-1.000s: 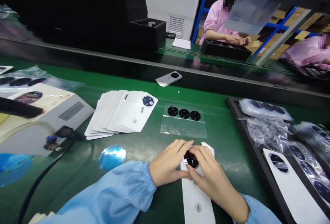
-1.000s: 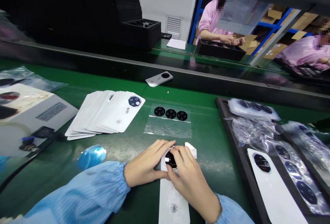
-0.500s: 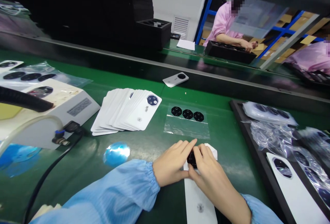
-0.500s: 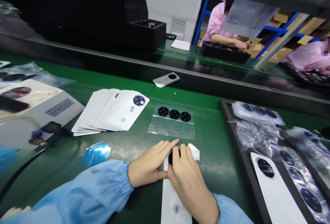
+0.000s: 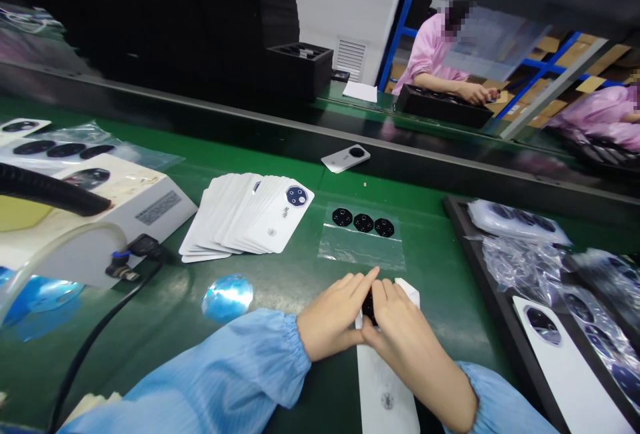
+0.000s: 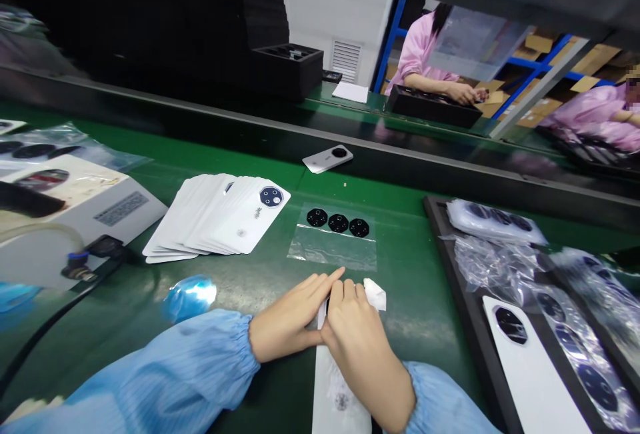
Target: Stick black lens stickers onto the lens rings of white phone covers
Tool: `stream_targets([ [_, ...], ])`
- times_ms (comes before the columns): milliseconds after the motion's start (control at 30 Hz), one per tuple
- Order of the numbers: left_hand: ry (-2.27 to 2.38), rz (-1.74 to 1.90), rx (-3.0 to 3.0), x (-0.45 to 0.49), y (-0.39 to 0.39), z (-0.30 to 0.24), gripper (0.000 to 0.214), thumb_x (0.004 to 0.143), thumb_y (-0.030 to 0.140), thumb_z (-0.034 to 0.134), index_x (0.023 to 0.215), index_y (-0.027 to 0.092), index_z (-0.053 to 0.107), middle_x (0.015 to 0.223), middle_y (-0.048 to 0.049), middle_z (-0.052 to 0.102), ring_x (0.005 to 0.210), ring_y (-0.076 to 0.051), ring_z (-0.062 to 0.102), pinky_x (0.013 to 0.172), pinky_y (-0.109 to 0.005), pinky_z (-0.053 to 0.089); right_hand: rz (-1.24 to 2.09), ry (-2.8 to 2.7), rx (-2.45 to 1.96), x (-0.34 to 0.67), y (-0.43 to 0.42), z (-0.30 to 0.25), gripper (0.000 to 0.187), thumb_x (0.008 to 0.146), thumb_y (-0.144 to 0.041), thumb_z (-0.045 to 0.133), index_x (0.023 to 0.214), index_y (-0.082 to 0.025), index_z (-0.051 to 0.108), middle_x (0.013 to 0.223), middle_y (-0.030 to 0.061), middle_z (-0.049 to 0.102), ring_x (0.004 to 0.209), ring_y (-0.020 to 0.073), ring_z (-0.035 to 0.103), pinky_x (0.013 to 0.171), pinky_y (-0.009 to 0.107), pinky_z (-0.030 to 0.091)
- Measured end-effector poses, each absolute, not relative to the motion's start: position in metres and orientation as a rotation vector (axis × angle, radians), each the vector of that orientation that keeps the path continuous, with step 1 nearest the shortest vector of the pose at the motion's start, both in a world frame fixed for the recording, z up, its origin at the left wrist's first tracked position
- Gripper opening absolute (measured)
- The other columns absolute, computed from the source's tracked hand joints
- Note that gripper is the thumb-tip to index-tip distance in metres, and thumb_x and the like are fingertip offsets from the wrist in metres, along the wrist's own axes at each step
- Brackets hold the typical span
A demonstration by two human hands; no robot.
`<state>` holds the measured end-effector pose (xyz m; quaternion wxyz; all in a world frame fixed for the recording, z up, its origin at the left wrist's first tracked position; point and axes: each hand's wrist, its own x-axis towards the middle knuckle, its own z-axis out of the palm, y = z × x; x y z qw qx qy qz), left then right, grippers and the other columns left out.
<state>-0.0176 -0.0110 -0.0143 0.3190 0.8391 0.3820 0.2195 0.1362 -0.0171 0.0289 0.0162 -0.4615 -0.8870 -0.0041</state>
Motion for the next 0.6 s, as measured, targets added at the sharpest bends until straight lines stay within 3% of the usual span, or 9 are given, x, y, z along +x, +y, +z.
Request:
stream_targets([
  [200, 1.005, 0.592, 2.183, -0.0169, -0.0110, -0.0162, 0.101, 0.081, 0.038, 0.069, 0.151, 0.019, 0.000, 0.151, -0.0186, 0.033, 0.134, -0.035, 0.039, 0.110, -0.054, 0.032, -0.027, -2.777, -1.491, 0.1318, -0.0155, 0.0318, 0.022, 0.070, -0.001, 0.050, 0.089, -0.011, 0.055, 0.080, 0.0113, 0.058, 0.076, 0.0264, 0.058, 0.068, 0.040, 0.052],
  [433, 0.986, 0.619, 2.138, -0.0176, -0.0128, -0.0098, 0.108, 0.082, 0.032, 0.069, 0.150, 0.021, -0.014, 0.135, -0.0155, 0.050, 0.121, -0.031, 0.049, 0.102, -0.048, 0.040, -0.032, -2.806, -1.518, 0.1275, -0.0173, 0.0325, 0.021, 0.067, 0.000, 0.045, 0.081, -0.016, 0.050, 0.075, 0.0083, 0.058, 0.067, 0.0231, 0.058, 0.060, 0.035, 0.050],
  [600, 0.963, 0.640, 2.134, -0.0182, -0.0117, -0.0090, 0.109, 0.081, 0.028, 0.069, 0.150, 0.024, -0.016, 0.129, -0.0116, 0.052, 0.113, -0.029, 0.050, 0.099, -0.046, 0.043, -0.057, -2.817, -1.523, 0.1291, -0.0197, 0.0279, 0.022, 0.067, 0.000, 0.044, 0.080, -0.018, 0.046, 0.071, 0.0079, 0.060, 0.062, 0.0241, 0.060, 0.052, 0.034, 0.047],
])
